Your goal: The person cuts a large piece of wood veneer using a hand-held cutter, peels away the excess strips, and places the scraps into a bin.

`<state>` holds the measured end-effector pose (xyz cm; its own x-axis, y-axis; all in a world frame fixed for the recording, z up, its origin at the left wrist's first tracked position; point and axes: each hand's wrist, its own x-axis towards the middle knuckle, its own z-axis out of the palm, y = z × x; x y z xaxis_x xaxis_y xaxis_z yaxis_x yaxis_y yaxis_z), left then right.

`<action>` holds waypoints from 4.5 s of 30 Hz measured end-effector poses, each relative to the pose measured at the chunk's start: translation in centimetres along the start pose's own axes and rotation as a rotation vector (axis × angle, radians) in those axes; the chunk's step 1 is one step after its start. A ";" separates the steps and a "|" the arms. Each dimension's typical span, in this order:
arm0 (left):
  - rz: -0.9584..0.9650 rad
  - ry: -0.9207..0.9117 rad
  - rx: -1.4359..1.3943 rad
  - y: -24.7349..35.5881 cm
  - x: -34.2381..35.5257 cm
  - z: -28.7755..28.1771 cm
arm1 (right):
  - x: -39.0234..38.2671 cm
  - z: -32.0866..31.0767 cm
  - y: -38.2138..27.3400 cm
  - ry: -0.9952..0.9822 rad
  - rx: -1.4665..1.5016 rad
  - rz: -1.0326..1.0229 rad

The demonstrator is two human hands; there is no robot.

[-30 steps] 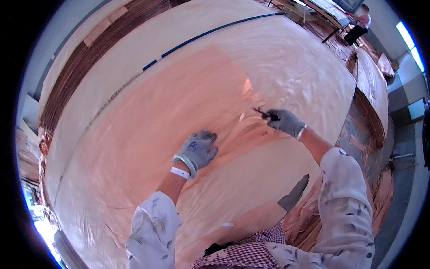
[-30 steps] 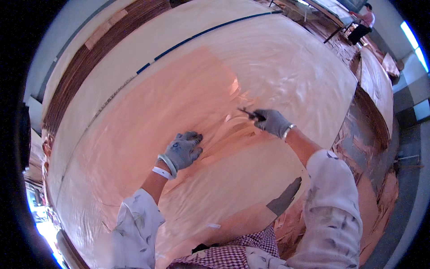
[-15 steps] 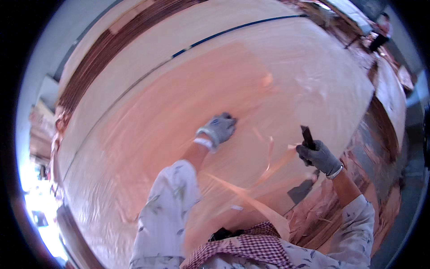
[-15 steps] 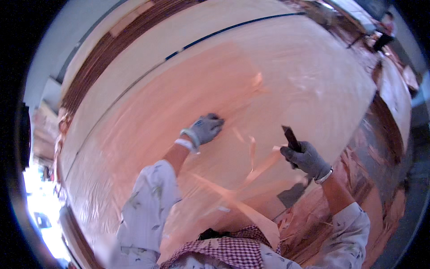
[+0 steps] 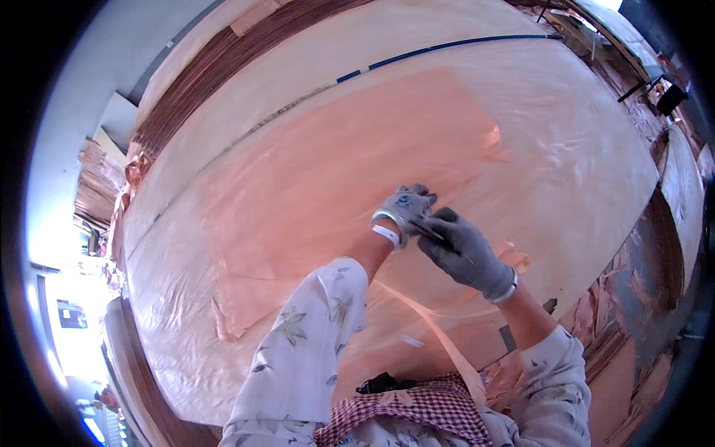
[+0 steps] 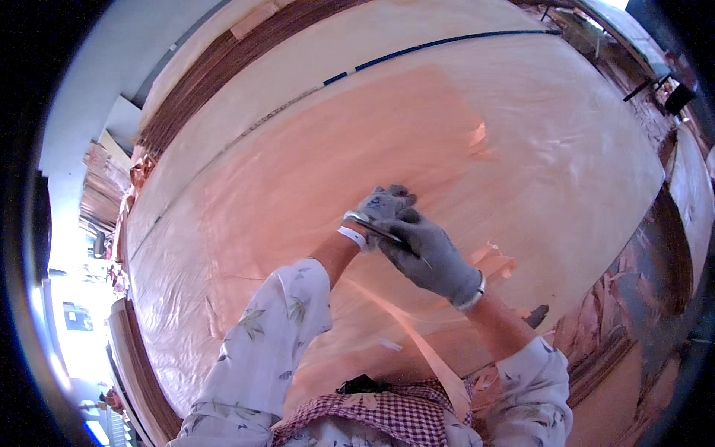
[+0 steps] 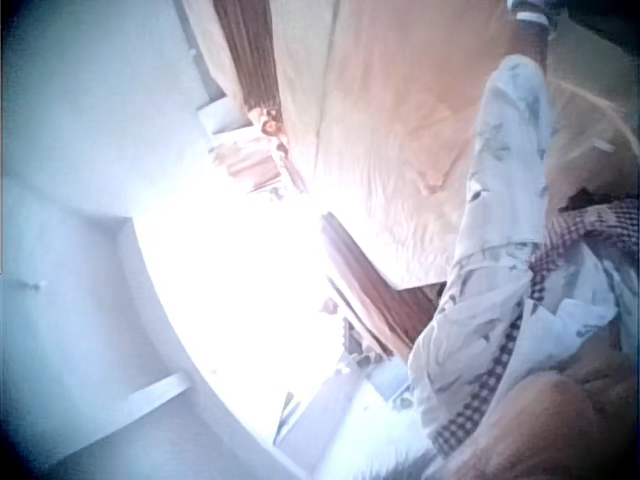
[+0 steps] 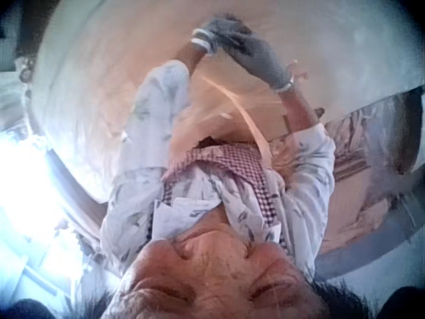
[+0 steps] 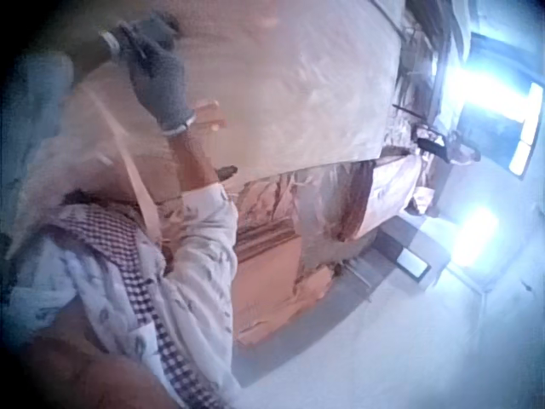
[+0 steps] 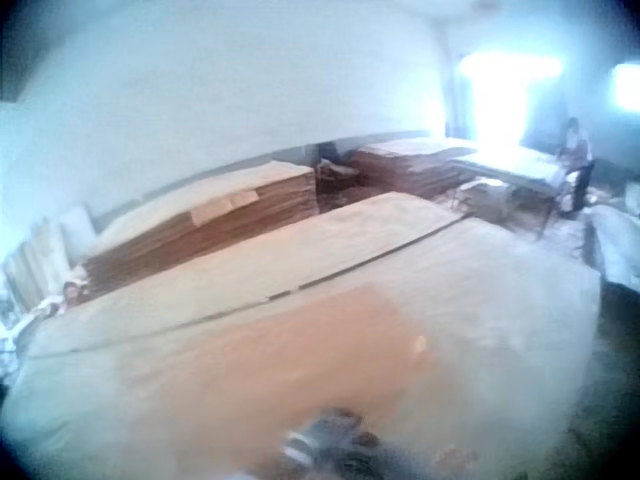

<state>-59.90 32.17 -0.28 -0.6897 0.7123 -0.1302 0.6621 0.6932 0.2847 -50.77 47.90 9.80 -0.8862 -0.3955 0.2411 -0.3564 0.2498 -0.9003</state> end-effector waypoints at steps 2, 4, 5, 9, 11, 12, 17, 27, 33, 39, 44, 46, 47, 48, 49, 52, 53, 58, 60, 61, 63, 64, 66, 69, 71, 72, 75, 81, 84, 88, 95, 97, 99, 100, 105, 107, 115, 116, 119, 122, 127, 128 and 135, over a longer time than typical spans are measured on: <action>0.036 0.137 -0.090 -0.2 -0.7 0.7 | 2.3 1.7 0.6 -0.008 -0.046 -0.109; 0.070 0.286 -0.168 -0.2 -1.1 1.0 | 3.8 2.3 0.8 -0.064 -0.103 -0.160; 0.090 0.308 -0.313 -0.1 -1.2 0.9 | 4.3 2.3 0.9 -0.119 -0.130 -0.159; -0.027 0.218 -0.277 1.1 -1.5 -0.8 | 4.8 2.1 1.0 -0.167 -0.124 -0.157; -0.065 0.098 -0.091 1.5 -1.6 -1.9 | 4.2 2.3 1.1 -0.223 0.200 0.128; -0.061 0.009 -0.052 1.5 -1.5 -2.2 | 3.7 2.3 1.2 -0.199 0.351 0.224; -0.095 -0.021 -0.101 0.5 -0.3 -1.3 | -1.1 0.4 0.6 -0.128 0.458 0.240; -0.145 0.294 0.030 1.8 -2.3 1.7 | -3.8 -9.2 0.4 0.250 0.414 0.537; -0.128 0.462 0.006 1.7 -3.0 2.7 | 1.5 -3.3 8.2 0.105 0.326 0.553; -0.174 0.539 -0.104 1.9 -3.1 2.8 | 2.6 -0.9 12.1 0.105 -0.014 0.660; -0.049 0.341 0.079 2.4 -3.1 2.4 | 2.3 -0.5 13.4 0.129 -0.182 0.651; -0.057 0.278 0.114 2.8 -3.0 2.0 | 1.9 -0.9 13.1 0.086 -0.328 0.633; -0.059 0.292 0.139 3.0 -2.9 1.7 | 1.7 -1.2 12.8 0.076 -0.397 0.632; -0.080 0.221 0.125 3.2 -3.0 1.3 | 1.3 -1.6 12.4 0.048 -0.332 0.693; -0.091 0.196 0.123 3.4 -2.9 0.9 | 0.8 -2.3 12.0 0.021 -0.269 0.752; -0.118 0.045 0.115 4.0 -2.5 -0.5 | -0.5 -3.7 11.4 -0.033 -0.253 0.834; -0.129 0.016 0.131 4.2 -2.3 -0.8 | -0.8 -3.9 11.3 -0.032 -0.282 0.821; -0.178 -0.103 0.094 4.8 -1.5 -0.9 | -1.5 -2.9 9.2 -0.017 -0.167 0.776; -0.215 -0.062 0.096 4.9 -2.0 -0.6 | -1.9 -2.1 6.7 -0.177 -0.002 0.723; -0.193 -0.024 0.046 5.0 -2.4 -0.5 | -2.1 -1.9 5.3 -0.204 0.021 0.788; -0.141 0.080 -0.039 3.7 -4.3 -0.4 | -1.4 -1.1 3.4 -0.211 0.104 0.749; -0.112 0.151 -0.111 3.1 -5.5 -0.4 | -1.2 -1.0 2.6 -0.209 0.136 0.720; -0.128 0.266 -0.064 2.3 -8.5 -0.5 | -0.4 -0.5 1.8 -0.236 0.119 0.727; -0.381 0.381 0.051 -0.6 -18.8 -0.5 | 1.3 3.1 1.9 -0.371 0.051 0.645; -0.526 0.444 0.029 -1.1 -25.4 -0.4 | 2.5 7.3 2.2 -0.413 0.090 0.591; -0.577 0.469 0.013 -0.7 -28.0 -0.1 | 3.1 9.3 2.2 -0.413 0.117 0.519; -0.558 0.409 -0.008 0.9 -32.8 0.5 | 4.9 14.9 2.1 -0.475 0.353 0.590; -0.693 0.574 -0.099 2.5 -33.9 1.3 | 6.1 18.4 2.6 -0.578 0.288 0.735; -0.699 0.692 -0.018 1.3 -31.5 2.8 | 5.6 18.6 3.3 -0.541 0.332 0.751; -0.614 0.576 0.217 -0.7 -30.4 3.0 | 5.3 18.7 3.8 -0.540 0.295 0.724; -0.898 0.196 -0.351 3.8 -32.8 -0.5 | 6.0 18.2 3.2 -0.578 0.230 0.698; -0.728 0.383 -0.106 3.0 -30.9 0.0 | 6.1 18.6 2.8 -0.553 0.218 0.708; -0.607 0.473 0.019 1.7 -28.8 1.2 | 6.0 19.0 2.7 -0.530 0.160 0.681; -0.576 0.458 -0.007 1.2 -27.9 1.9 | 5.9 19.2 2.6 -0.501 0.169 0.697; -0.521 0.387 -0.027 -0.1 -27.2 3.6 | 5.0 19.2 3.1 -0.490 -0.050 0.653; -0.523 0.396 0.000 -0.1 -27.3 3.4 | 4.5 19.0 3.1 -0.500 -0.234 0.539; -0.542 0.366 -0.045 -0.3 -27.3 3.2 | 2.8 20.0 -0.3 -0.701 0.107 0.620; -0.514 0.351 -0.085 -0.8 -27.6 3.2 | 3.3 20.2 -0.7 -0.702 0.130 0.578; -0.634 0.415 -0.046 -3.4 -30.4 2.9 | 5.8 21.6 -1.4 -0.674 0.164 0.564; -0.905 0.529 0.085 -7.2 -35.3 2.5 | 8.9 24.3 -1.8 -0.628 0.159 0.595; -0.975 0.448 0.065 -9.5 -41.1 3.1 | 11.9 33.1 -2.1 -0.578 0.394 0.576; -0.944 0.470 0.103 -9.5 -41.2 3.3 | 12.0 34.3 -1.9 -0.547 0.419 0.598; -0.833 0.584 0.111 -8.3 -39.0 4.3 | 11.7 37.3 0.1 -0.493 0.203 0.574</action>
<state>-37.25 -0.83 -1.62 -0.9586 -0.1451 0.2451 -0.0901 0.9708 0.2222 -50.12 10.34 -0.95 -0.6648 -0.6122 -0.4281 0.2211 0.3861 -0.8955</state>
